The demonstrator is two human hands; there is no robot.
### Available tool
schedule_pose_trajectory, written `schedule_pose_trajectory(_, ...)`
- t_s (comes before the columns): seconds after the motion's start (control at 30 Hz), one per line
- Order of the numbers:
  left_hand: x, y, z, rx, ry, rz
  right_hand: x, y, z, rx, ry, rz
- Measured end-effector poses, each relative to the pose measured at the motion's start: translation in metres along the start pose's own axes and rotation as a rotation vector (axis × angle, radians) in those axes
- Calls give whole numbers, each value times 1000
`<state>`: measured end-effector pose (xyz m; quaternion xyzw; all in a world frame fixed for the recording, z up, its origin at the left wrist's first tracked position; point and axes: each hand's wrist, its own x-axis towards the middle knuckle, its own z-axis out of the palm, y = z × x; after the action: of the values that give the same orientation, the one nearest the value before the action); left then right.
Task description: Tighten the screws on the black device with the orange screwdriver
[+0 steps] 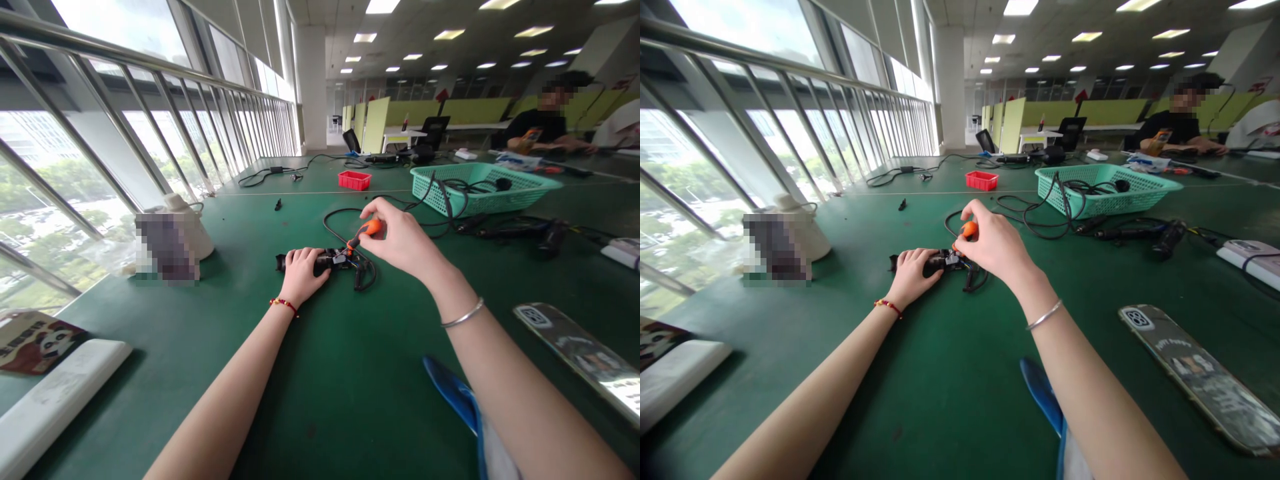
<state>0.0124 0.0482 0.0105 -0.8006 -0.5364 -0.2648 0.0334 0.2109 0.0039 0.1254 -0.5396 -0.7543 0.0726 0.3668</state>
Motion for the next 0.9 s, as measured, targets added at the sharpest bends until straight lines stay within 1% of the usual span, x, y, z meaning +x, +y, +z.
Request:
schedule_pose_trajectory(0.17, 0, 1, -1, -5, -4, 4, -1, -3, -2, -59, -55, 48)
schedule_pose_trajectory(0.37, 0, 0, -1, -9, 0, 1, -1, -1, -3, -44, -16, -12)
schedule_pose_trajectory(0.5, 0, 0, 0, -6, -1, 9, -1, -3, -3, -100, -37, 67)
schedule_pose_trajectory(0.57, 0, 0, 0, 1, -8, 8, -1, -4, -2, -123, -26, 105)
schedule_pose_trajectory(0.67, -1, -1, 0, 15, -26, 15, -2, -4, 0, -99, 32, 70)
schedule_pose_trajectory(0.77, -1, -2, 1, 27, -47, 30, -2, -3, 0, -58, 42, 14)
schedule_pose_trajectory(0.83, -1, -2, 2, 24, -60, 47, -2, -3, 0, -62, 34, 22)
schedule_pose_trajectory(0.9, -2, -1, 3, 11, -77, 78, -3, -4, -1, -83, 19, 68)
